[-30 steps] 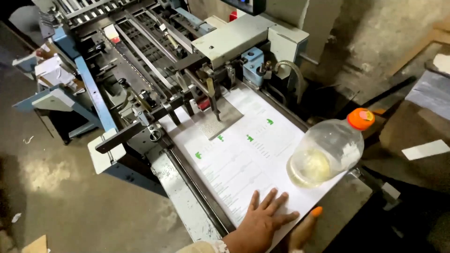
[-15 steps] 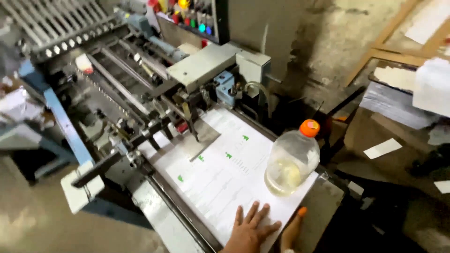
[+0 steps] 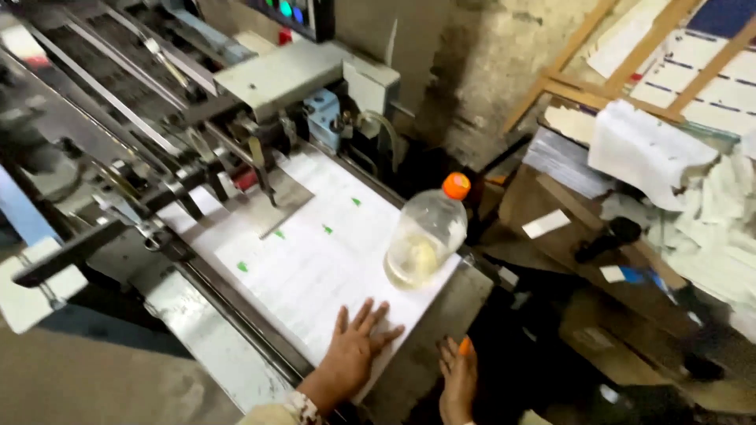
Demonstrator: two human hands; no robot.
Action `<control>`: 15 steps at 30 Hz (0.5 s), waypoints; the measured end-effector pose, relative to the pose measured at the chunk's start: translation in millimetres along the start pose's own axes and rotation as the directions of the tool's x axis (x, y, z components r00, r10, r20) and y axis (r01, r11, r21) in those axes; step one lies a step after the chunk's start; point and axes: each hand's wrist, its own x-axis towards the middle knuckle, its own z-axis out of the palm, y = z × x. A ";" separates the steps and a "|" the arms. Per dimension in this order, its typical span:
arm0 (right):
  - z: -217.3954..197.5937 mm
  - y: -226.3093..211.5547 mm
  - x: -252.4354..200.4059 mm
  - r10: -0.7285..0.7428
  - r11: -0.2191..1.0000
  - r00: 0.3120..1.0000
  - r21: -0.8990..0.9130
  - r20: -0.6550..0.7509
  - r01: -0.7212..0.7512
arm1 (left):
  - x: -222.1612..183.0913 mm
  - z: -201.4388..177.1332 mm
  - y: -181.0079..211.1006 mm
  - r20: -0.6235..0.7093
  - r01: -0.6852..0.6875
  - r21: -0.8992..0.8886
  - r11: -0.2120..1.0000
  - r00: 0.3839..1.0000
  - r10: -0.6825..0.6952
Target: Feeding printed sheets of paper into a machine for processing while performing quality inspection.
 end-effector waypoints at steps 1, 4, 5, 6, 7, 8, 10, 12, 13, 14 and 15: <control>7.6 -31.3 -22.9 -0.009 0.997 1.000 -0.072 0.019 0.010 | 1.1 -19.8 10.3 0.092 0.065 -0.021 0.998 0.994 -0.063; 6.4 -65.3 -32.5 -0.221 0.958 0.964 -0.153 0.145 0.243 | 2.1 -41.1 22.3 0.162 0.141 -0.079 0.987 0.979 -0.126; 0.7 -64.9 -27.0 -0.396 0.891 0.884 -0.130 0.250 0.436 | -0.1 -41.3 23.4 0.152 0.159 -0.111 0.981 0.978 -0.141; 7.1 -77.2 -34.6 -0.399 0.887 0.881 -0.134 0.255 0.441 | 1.1 -39.0 19.0 0.146 0.159 -0.117 0.980 0.979 -0.142; 12.6 -92.4 -40.5 -0.431 0.867 0.855 -0.129 0.290 0.481 | 1.8 -34.5 17.7 0.123 0.146 -0.113 0.983 0.983 -0.132; 18.6 -106.9 -47.6 -0.460 0.846 0.826 -0.121 0.326 0.519 | 1.7 -30.3 16.3 0.101 0.134 -0.107 0.985 0.987 -0.123; 15.8 -119.7 -45.4 -0.466 0.829 0.798 -0.128 0.382 0.545 | 4.0 -36.2 20.8 0.080 0.155 -0.170 0.973 0.986 -0.143; 6.4 -121.5 -42.8 -0.447 0.819 0.766 -0.132 0.462 0.558 | -4.2 -51.8 31.4 0.055 0.203 -0.233 0.951 0.979 -0.196; 3.3 -118.6 -36.1 -0.514 0.785 0.702 -0.059 0.493 0.616 | -9.0 -65.3 36.7 0.049 0.194 -0.339 0.920 0.981 -0.189; 1.5 -115.7 -29.7 -0.577 0.748 0.634 0.021 0.515 0.664 | -15.2 -79.4 41.7 0.035 0.176 -0.441 0.880 0.983 -0.179; -4.8 -117.2 35.3 -0.566 0.750 0.602 0.047 0.564 0.660 | -23.5 -77.1 36.9 -0.006 0.201 -0.436 0.877 0.974 -0.226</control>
